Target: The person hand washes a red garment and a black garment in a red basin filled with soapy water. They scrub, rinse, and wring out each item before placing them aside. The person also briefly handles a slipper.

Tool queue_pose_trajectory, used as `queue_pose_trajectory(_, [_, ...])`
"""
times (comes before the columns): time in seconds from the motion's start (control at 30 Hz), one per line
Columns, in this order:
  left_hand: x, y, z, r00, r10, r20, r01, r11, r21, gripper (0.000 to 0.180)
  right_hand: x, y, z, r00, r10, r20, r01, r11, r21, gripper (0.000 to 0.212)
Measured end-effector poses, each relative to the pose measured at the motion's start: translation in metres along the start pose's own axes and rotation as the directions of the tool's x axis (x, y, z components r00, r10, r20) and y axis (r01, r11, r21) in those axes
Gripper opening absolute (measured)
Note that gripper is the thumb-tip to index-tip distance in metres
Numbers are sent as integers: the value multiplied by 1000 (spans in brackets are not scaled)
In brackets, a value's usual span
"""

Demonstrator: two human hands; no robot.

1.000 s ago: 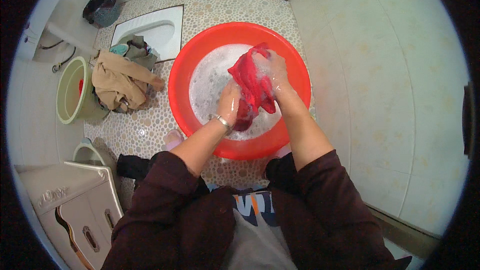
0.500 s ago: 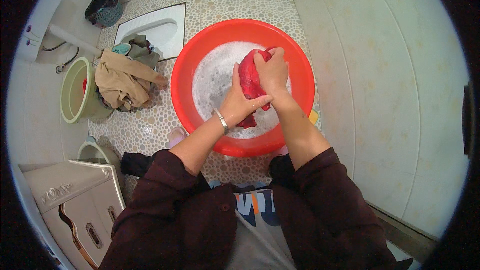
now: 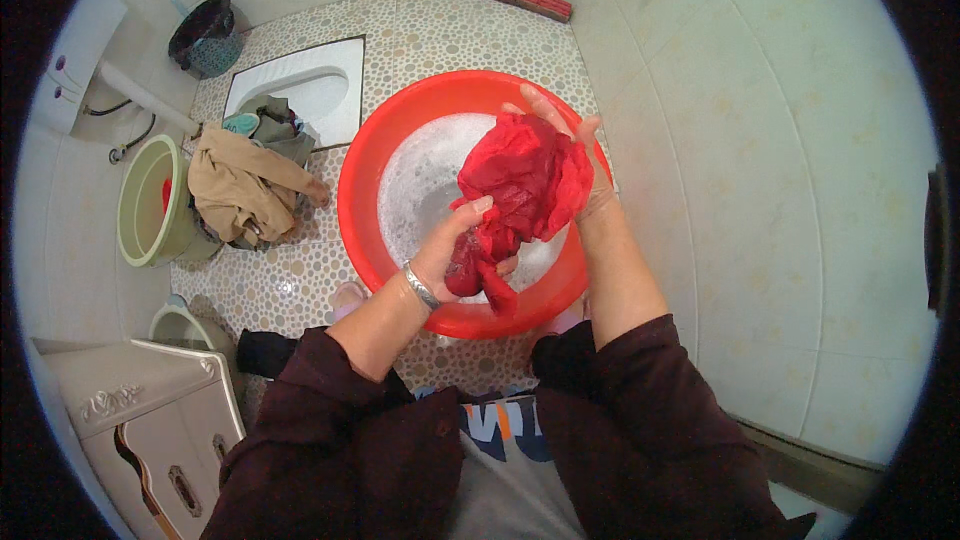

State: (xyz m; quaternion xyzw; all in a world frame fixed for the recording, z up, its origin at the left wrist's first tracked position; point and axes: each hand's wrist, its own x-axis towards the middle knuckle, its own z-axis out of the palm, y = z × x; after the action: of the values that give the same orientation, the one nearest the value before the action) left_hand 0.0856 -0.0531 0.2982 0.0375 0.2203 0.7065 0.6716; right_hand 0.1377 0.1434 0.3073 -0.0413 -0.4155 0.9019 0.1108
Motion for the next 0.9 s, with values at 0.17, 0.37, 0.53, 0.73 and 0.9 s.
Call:
queue_pose_trajectory(0.17, [-1,-6,7,952,126,-279,-95,988,124,43,-4,-12,26,995,97,18,-78,888,-452,48])
queue_pose_trajectory(0.37, [7,-5,4,916,369,-159,-209,776,595,43,-2,9,27,971,83,-226,-214,726,-654,27])
queue_pose_trajectory(0.53, [16,-15,-18,863,488,-129,-139,476,869,53,0,28,25,969,14,-248,-220,516,-828,24])
queue_pose_trajectory(0.73, [28,-29,-35,827,518,-219,77,282,956,83,6,60,-2,941,-182,-286,-257,169,-952,31])
queue_pose_trajectory(0.9, [34,-27,-54,829,515,-217,212,70,975,102,13,72,7,898,-187,-399,-398,45,-916,34])
